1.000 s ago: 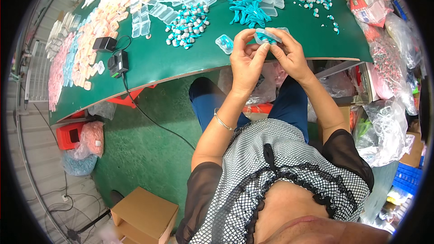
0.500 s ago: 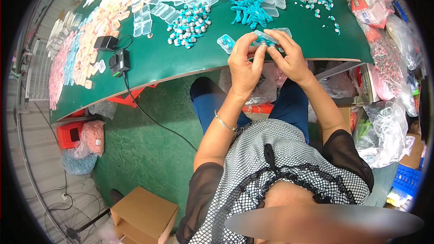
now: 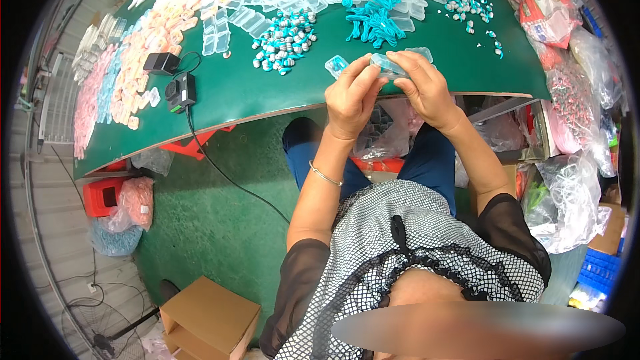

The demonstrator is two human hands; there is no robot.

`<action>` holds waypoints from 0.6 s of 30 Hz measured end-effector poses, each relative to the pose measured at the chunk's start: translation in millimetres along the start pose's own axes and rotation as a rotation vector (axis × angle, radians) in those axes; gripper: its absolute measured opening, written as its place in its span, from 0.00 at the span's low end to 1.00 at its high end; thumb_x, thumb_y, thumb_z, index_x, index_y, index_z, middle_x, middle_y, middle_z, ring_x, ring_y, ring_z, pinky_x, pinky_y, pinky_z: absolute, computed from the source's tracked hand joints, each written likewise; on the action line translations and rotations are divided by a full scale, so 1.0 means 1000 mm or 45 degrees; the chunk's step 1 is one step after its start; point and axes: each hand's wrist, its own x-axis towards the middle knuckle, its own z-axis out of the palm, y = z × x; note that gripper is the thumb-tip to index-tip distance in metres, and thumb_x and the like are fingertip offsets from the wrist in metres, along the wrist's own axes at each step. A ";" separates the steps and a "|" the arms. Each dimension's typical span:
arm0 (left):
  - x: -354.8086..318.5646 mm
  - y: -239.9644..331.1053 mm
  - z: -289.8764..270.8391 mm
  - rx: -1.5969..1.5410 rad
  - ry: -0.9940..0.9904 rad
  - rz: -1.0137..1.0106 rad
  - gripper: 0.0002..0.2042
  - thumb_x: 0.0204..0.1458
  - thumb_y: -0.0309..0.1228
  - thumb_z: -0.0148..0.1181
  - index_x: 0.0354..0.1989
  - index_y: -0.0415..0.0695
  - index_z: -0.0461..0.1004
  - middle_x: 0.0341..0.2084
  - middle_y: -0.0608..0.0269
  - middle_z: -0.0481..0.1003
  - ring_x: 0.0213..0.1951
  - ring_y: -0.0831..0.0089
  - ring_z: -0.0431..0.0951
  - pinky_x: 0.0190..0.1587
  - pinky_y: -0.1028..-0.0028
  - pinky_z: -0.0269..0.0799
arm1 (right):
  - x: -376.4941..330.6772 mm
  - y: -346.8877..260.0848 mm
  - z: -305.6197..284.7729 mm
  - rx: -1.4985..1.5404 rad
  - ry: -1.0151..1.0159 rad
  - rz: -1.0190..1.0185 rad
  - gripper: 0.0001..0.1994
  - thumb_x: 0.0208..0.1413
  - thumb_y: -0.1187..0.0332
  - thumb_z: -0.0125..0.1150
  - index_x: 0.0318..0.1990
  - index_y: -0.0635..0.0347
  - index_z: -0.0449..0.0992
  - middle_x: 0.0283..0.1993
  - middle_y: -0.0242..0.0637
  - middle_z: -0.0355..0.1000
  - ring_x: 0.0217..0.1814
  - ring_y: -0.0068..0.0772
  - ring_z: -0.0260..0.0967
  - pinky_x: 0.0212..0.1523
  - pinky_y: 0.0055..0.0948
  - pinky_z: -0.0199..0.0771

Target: The person is sorting and placing small blue items into clear plastic cases at a workbench.

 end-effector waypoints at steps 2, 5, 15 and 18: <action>0.002 -0.001 -0.003 0.012 -0.004 0.030 0.16 0.43 0.25 0.72 0.41 0.43 0.77 0.39 0.50 0.79 0.31 0.59 0.82 0.29 0.69 0.78 | 0.002 -0.002 -0.001 -0.009 0.009 -0.028 0.19 0.59 0.68 0.59 0.57 0.62 0.71 0.50 0.48 0.71 0.51 0.50 0.71 0.50 0.38 0.74; 0.003 -0.003 -0.006 0.033 -0.018 0.069 0.16 0.42 0.26 0.72 0.41 0.44 0.77 0.39 0.51 0.79 0.30 0.61 0.82 0.27 0.70 0.77 | 0.004 -0.005 -0.003 -0.011 -0.004 -0.030 0.19 0.59 0.68 0.59 0.57 0.62 0.71 0.50 0.48 0.72 0.51 0.49 0.72 0.50 0.38 0.74; 0.000 -0.008 -0.011 0.036 -0.023 0.111 0.19 0.41 0.26 0.72 0.43 0.43 0.76 0.38 0.52 0.79 0.26 0.64 0.81 0.24 0.70 0.75 | 0.003 -0.007 -0.003 0.086 -0.037 0.007 0.17 0.60 0.68 0.58 0.56 0.63 0.72 0.50 0.48 0.72 0.50 0.49 0.72 0.49 0.37 0.74; -0.001 -0.005 -0.013 -0.222 -0.073 -0.119 0.21 0.44 0.27 0.71 0.48 0.42 0.74 0.39 0.52 0.78 0.28 0.62 0.81 0.26 0.70 0.76 | 0.002 -0.005 -0.003 0.098 -0.039 0.001 0.17 0.60 0.67 0.58 0.56 0.62 0.72 0.50 0.48 0.72 0.50 0.49 0.72 0.49 0.37 0.74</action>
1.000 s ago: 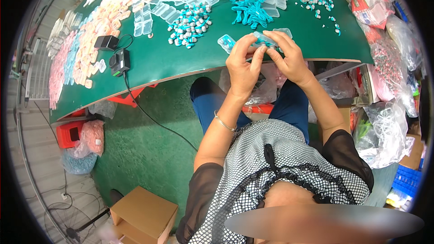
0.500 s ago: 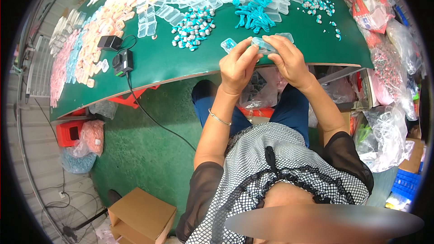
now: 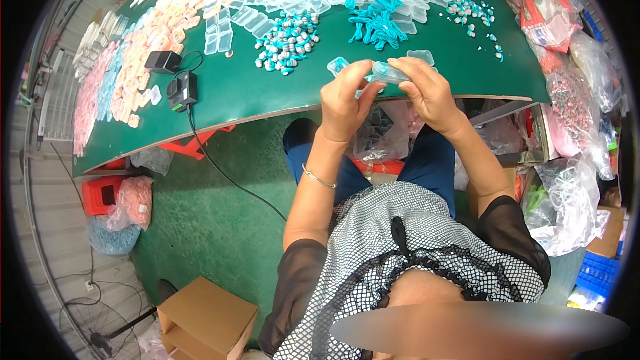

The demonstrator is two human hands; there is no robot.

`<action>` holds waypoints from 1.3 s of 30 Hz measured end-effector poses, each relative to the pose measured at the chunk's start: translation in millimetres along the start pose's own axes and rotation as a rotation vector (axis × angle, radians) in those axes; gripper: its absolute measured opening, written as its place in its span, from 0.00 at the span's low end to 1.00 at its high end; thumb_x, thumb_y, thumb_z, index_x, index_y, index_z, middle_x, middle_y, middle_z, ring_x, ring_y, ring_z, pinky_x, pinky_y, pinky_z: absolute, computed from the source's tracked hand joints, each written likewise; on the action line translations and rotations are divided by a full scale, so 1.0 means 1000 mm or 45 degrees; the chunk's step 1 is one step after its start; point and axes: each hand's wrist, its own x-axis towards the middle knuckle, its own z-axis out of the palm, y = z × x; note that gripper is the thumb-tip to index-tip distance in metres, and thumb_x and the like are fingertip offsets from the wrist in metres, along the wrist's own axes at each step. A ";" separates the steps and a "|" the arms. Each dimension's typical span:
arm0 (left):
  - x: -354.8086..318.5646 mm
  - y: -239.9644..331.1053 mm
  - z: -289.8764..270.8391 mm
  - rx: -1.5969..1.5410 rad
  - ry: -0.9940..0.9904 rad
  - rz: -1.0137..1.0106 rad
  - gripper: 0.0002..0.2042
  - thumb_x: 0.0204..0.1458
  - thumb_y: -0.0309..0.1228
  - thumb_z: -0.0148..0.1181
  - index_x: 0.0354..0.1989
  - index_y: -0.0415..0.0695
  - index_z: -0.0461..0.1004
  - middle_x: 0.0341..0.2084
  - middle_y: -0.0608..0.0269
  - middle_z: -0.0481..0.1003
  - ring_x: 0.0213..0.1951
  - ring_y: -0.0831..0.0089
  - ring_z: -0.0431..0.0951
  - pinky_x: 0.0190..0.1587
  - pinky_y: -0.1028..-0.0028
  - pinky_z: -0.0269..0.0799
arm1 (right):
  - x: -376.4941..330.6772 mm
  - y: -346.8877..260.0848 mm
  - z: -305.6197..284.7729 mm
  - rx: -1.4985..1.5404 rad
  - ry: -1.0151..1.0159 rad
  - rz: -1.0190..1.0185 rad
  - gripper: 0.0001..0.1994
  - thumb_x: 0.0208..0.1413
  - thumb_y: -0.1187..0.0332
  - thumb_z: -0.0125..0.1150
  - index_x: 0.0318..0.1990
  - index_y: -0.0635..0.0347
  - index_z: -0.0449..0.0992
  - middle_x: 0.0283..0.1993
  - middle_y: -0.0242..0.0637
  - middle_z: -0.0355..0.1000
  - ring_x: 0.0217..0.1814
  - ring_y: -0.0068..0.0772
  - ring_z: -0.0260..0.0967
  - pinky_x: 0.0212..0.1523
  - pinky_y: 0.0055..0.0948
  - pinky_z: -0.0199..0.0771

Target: The person is sorting and placing small blue items into clear plastic cases at a workbench.

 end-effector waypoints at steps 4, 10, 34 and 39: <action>0.020 0.014 -0.009 0.001 -0.436 -0.170 0.21 0.47 0.30 0.68 0.51 0.41 0.73 0.41 0.53 0.76 0.30 0.61 0.80 0.31 0.68 0.78 | -0.003 0.001 -0.002 0.053 -0.037 -0.008 0.17 0.61 0.67 0.58 0.55 0.64 0.72 0.50 0.48 0.73 0.50 0.49 0.72 0.49 0.36 0.74; 0.019 0.021 -0.008 -0.073 -0.293 -0.134 0.16 0.47 0.31 0.69 0.43 0.40 0.77 0.36 0.55 0.76 0.32 0.62 0.79 0.32 0.68 0.76 | -0.008 0.005 -0.003 0.169 -0.070 0.015 0.17 0.59 0.66 0.60 0.52 0.67 0.73 0.47 0.48 0.73 0.49 0.48 0.73 0.49 0.36 0.74; 0.003 0.013 -0.007 -0.014 -0.313 -0.480 0.10 0.49 0.26 0.65 0.39 0.38 0.77 0.34 0.54 0.78 0.36 0.59 0.80 0.39 0.67 0.75 | -0.004 0.025 0.015 0.325 -0.133 0.232 0.14 0.55 0.70 0.62 0.48 0.63 0.76 0.45 0.45 0.76 0.46 0.41 0.75 0.46 0.34 0.74; 0.008 -0.012 -0.031 0.313 -0.319 -0.267 0.13 0.47 0.24 0.66 0.42 0.40 0.75 0.45 0.50 0.76 0.44 0.53 0.78 0.45 0.64 0.75 | -0.003 0.026 0.030 -0.065 -0.098 0.185 0.24 0.52 0.64 0.65 0.57 0.58 0.71 0.57 0.44 0.70 0.59 0.46 0.66 0.58 0.41 0.65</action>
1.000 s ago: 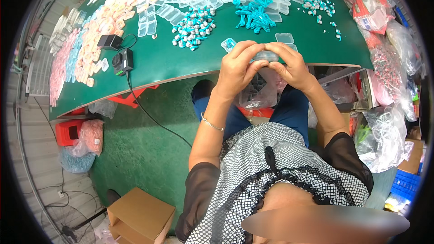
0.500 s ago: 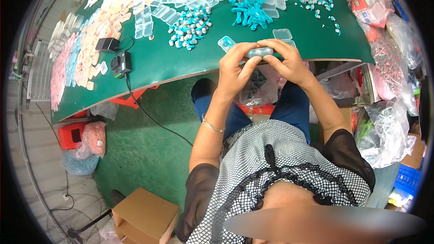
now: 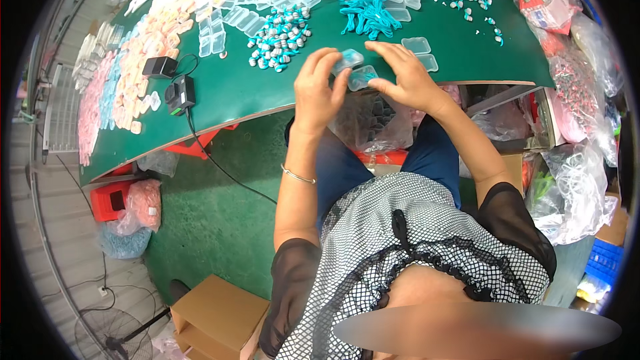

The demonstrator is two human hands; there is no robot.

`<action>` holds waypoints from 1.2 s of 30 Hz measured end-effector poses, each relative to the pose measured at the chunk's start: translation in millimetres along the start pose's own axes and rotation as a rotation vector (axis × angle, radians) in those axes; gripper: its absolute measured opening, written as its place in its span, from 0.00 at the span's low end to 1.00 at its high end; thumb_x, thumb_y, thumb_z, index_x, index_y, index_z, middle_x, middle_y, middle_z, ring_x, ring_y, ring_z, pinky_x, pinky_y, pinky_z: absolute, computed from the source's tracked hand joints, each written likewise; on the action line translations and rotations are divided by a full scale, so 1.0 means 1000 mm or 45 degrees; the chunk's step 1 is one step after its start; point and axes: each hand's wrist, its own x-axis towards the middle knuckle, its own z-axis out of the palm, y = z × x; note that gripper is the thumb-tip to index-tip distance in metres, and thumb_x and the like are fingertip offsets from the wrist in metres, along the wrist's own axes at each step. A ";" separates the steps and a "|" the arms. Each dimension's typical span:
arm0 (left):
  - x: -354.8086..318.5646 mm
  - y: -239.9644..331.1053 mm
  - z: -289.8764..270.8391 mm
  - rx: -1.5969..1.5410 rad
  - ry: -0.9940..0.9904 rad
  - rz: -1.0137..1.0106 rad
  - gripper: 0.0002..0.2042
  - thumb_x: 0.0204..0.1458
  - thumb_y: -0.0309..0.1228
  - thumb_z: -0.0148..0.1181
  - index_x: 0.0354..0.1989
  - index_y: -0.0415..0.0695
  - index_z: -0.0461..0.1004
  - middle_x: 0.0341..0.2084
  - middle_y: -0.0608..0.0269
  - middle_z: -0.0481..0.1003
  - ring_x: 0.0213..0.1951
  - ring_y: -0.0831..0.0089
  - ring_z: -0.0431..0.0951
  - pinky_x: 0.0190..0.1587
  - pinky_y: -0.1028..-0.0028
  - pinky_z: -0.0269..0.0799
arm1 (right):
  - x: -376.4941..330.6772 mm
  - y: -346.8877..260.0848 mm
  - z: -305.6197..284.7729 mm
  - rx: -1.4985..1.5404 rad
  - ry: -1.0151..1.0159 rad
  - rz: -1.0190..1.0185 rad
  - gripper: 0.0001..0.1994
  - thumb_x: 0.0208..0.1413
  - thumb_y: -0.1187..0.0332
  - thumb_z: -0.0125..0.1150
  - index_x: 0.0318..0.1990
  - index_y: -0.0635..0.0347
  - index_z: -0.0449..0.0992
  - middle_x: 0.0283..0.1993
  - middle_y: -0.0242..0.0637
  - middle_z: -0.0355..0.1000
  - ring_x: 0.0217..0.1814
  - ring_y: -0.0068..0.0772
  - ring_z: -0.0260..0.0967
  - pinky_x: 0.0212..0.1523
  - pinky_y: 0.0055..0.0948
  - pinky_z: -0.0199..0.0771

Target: The person is sorting and placing small blue items into clear plastic cases at a workbench.

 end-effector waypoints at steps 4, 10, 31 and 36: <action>0.004 -0.007 -0.010 0.238 -0.200 0.006 0.17 0.46 0.28 0.66 0.44 0.40 0.71 0.48 0.48 0.73 0.49 0.50 0.74 0.51 0.59 0.70 | -0.005 0.000 0.009 -0.255 -0.254 -0.138 0.26 0.48 0.61 0.67 0.56 0.57 0.71 0.56 0.42 0.70 0.60 0.45 0.63 0.60 0.43 0.59; 0.010 -0.020 -0.002 0.208 -0.445 -0.015 0.20 0.45 0.30 0.67 0.47 0.41 0.68 0.47 0.51 0.74 0.47 0.48 0.73 0.49 0.58 0.69 | -0.014 -0.001 0.006 -0.211 -0.163 -0.113 0.23 0.47 0.63 0.68 0.51 0.58 0.74 0.50 0.40 0.72 0.54 0.43 0.67 0.55 0.41 0.62; -0.168 -0.059 0.126 -1.211 -0.519 -1.697 0.17 0.57 0.31 0.58 0.55 0.42 0.71 0.44 0.60 0.77 0.39 0.75 0.77 0.35 0.76 0.74 | -0.162 0.164 0.160 -0.049 -0.651 0.705 0.22 0.44 0.56 0.69 0.43 0.61 0.78 0.46 0.50 0.75 0.50 0.51 0.72 0.51 0.42 0.72; -0.201 -0.119 0.226 -0.547 -1.046 -1.712 0.18 0.51 0.35 0.64 0.50 0.42 0.77 0.38 0.56 0.79 0.29 0.75 0.78 0.29 0.75 0.74 | -0.225 0.207 0.193 0.012 -0.607 0.838 0.18 0.44 0.64 0.66 0.43 0.62 0.79 0.47 0.53 0.74 0.54 0.54 0.70 0.54 0.45 0.70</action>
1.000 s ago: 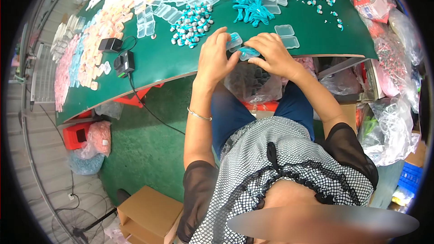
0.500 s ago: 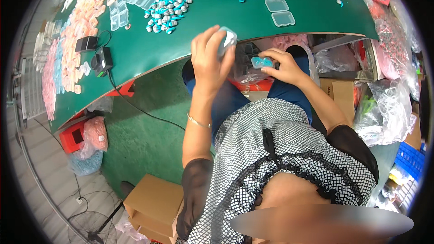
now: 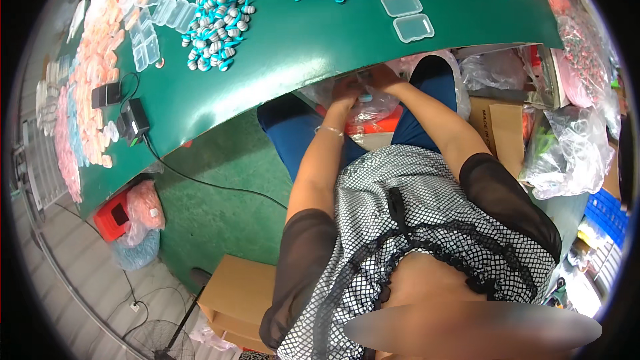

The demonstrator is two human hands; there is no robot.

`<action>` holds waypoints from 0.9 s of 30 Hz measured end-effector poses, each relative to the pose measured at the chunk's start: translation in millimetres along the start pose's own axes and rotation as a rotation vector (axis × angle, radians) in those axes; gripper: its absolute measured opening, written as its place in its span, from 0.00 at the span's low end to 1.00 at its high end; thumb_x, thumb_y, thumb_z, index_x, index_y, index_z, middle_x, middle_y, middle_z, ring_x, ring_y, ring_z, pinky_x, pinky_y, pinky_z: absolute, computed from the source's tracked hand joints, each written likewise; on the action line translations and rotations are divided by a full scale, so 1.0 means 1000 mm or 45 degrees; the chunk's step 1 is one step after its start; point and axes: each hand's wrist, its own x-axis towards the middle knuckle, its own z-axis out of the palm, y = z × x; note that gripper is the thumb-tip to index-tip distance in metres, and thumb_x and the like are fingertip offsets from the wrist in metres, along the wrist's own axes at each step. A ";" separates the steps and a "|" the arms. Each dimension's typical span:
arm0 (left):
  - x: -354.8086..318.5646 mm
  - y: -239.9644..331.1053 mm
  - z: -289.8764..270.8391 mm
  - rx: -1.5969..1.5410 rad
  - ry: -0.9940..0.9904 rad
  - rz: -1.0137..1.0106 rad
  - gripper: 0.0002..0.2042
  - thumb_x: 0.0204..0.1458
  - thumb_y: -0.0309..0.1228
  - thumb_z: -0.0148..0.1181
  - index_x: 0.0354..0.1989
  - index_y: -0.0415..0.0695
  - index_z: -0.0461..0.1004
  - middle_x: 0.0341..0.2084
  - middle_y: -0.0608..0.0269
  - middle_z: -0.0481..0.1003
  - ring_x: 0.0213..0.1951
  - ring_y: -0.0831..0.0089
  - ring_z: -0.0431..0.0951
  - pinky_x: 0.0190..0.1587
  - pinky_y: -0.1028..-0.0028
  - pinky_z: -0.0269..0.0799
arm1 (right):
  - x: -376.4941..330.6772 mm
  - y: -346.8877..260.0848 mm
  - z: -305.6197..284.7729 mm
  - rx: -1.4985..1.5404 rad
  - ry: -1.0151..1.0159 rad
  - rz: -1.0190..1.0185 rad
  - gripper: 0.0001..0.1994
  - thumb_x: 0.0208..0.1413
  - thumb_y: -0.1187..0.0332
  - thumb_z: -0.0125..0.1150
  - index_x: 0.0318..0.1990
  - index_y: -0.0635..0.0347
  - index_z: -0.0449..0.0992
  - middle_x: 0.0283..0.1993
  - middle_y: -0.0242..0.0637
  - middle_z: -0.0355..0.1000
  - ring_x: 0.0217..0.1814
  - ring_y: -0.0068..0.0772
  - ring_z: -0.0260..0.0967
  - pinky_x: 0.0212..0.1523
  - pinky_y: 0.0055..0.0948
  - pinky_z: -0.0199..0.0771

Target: The person is sorting and placing small blue items into clear plastic cases at a workbench.

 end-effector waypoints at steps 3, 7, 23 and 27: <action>0.019 -0.035 -0.023 0.349 0.428 0.303 0.18 0.47 0.35 0.65 0.48 0.44 0.79 0.35 0.54 0.80 0.26 0.70 0.80 0.30 0.70 0.76 | 0.020 -0.037 0.015 -0.086 -0.156 0.025 0.16 0.43 0.69 0.63 0.42 0.63 0.79 0.48 0.55 0.74 0.54 0.55 0.70 0.55 0.46 0.69; -0.003 -0.030 -0.006 0.208 0.405 0.354 0.18 0.47 0.36 0.60 0.48 0.46 0.78 0.39 0.51 0.80 0.33 0.61 0.82 0.38 0.64 0.77 | 0.000 -0.035 0.023 -0.057 -0.307 0.148 0.16 0.44 0.72 0.60 0.43 0.64 0.78 0.49 0.58 0.73 0.56 0.56 0.69 0.56 0.47 0.69; 0.033 -0.050 -0.025 1.160 0.356 0.395 0.14 0.54 0.33 0.49 0.43 0.40 0.78 0.42 0.42 0.77 0.46 0.49 0.78 0.49 0.56 0.73 | -0.049 -0.022 -0.045 0.089 -0.043 -0.049 0.15 0.50 0.71 0.60 0.47 0.59 0.78 0.42 0.45 0.78 0.44 0.45 0.76 0.45 0.37 0.75; -0.031 0.005 -0.066 0.107 0.436 0.185 0.15 0.54 0.29 0.56 0.49 0.38 0.73 0.47 0.50 0.76 0.47 0.58 0.78 0.47 0.61 0.74 | -0.064 -0.064 -0.090 0.311 0.083 -0.076 0.13 0.51 0.70 0.59 0.46 0.59 0.79 0.39 0.46 0.77 0.40 0.43 0.76 0.43 0.35 0.75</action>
